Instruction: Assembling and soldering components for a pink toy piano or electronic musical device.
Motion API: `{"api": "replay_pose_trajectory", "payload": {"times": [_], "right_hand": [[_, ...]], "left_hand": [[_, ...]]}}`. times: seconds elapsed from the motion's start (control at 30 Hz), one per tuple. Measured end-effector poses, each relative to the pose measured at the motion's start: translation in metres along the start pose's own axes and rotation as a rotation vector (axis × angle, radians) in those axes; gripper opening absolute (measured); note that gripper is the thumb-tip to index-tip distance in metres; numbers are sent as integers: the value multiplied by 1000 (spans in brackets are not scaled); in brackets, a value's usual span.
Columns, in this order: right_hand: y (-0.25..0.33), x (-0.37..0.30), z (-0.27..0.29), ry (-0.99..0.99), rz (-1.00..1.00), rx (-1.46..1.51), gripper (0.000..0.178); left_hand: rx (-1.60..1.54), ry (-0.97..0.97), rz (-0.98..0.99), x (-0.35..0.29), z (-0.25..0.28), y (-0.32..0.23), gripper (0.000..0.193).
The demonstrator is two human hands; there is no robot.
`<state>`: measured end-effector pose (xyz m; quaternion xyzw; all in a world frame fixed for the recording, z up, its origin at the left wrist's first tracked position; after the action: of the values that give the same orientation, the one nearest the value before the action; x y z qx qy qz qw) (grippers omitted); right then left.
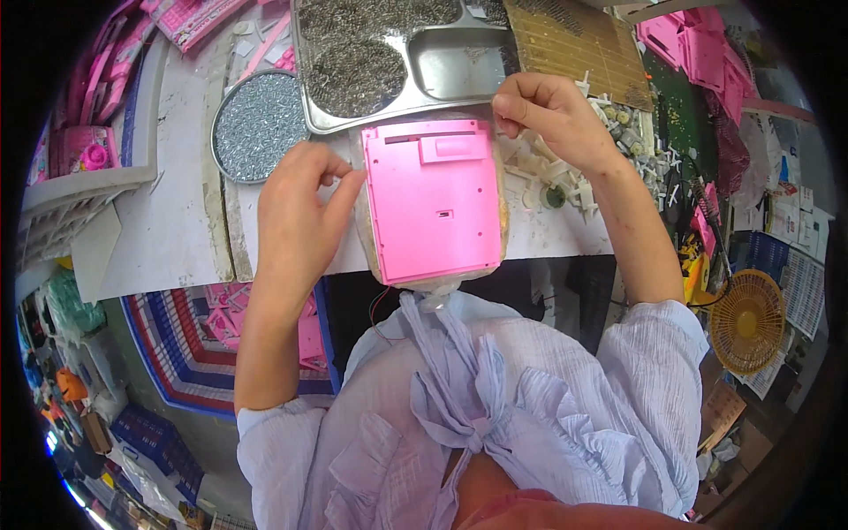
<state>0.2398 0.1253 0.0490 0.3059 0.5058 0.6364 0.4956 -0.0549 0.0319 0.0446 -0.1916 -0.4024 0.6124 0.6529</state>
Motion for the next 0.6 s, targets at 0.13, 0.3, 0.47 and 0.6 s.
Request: {"api": "replay_pose_trajectory", "payload": {"times": [0.13, 0.3, 0.47, 0.6], "right_hand": [[1, -1, -2, 84, -258, 276, 35], [0, -1, -4, 26, -177, 173, 33], [-11, -6, -24, -255, 258, -282, 25], [-18, -4, -32, -304, 514, -445, 17]], "left_hand": [[-11, -26, 64, -9, 11, 8, 14], [-48, -75, 99, -15, 17, 22, 15], [-32, -98, 122, -18, 21, 30, 16], [-41, -118, 140, -24, 26, 38, 16]]}}
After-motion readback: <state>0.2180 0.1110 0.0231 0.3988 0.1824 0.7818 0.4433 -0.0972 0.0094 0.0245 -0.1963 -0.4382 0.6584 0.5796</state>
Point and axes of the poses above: each hand's wrist, its own x-axis towards the middle knuckle, its own z-axis out of the back of the hand, y = z × x, the point moved 1 cm from there along x, towards the middle knuckle, and after that the axes turned 14 degrees about -y, right-handed, at the moved point
